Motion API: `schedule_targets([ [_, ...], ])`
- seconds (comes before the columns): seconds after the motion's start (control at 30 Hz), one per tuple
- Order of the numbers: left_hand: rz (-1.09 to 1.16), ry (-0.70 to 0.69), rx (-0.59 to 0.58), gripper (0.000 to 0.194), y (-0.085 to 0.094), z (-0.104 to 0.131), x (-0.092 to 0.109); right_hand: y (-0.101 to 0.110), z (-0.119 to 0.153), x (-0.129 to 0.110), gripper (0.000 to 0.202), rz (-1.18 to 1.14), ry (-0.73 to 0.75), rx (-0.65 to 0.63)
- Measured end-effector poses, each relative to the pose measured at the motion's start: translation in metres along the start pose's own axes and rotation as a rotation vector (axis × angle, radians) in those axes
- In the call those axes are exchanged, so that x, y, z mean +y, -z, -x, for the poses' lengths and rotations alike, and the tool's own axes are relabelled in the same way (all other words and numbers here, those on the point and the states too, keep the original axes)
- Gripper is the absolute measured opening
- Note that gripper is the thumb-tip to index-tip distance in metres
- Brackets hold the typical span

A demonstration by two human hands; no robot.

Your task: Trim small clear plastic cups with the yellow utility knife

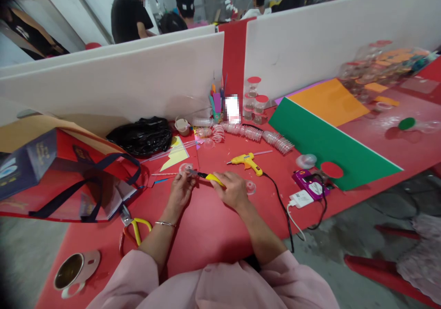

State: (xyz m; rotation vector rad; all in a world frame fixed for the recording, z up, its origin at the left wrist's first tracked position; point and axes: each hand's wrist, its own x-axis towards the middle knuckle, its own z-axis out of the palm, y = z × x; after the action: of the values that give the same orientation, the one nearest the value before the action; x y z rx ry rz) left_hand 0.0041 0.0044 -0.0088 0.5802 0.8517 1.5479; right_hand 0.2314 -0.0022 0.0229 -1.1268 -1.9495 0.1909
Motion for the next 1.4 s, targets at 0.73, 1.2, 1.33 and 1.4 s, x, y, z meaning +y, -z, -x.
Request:
schedule_targets([
  [0.73, -0.061, -0.034, -0.011, 0.036, -0.011, 0.006, 0.007, -0.002, 0.001, -0.003, 0.027, -0.036, -0.044, -0.073],
  [1.2, -0.001, 0.016, -0.017, 0.034, -0.004, 0.003, 0.006, -0.002, 0.003, -0.001, 0.026, -0.041, -0.031, -0.037],
  [1.33, -0.011, -0.007, 0.005, 0.033, -0.001, 0.001, 0.004, -0.002, 0.004, 0.000, 0.027, -0.022, -0.033, -0.032],
  [1.4, -0.010, -0.007, 0.010, 0.032, 0.000, 0.000, 0.003, -0.002, 0.004, 0.000, 0.027, -0.017, -0.028, -0.030],
])
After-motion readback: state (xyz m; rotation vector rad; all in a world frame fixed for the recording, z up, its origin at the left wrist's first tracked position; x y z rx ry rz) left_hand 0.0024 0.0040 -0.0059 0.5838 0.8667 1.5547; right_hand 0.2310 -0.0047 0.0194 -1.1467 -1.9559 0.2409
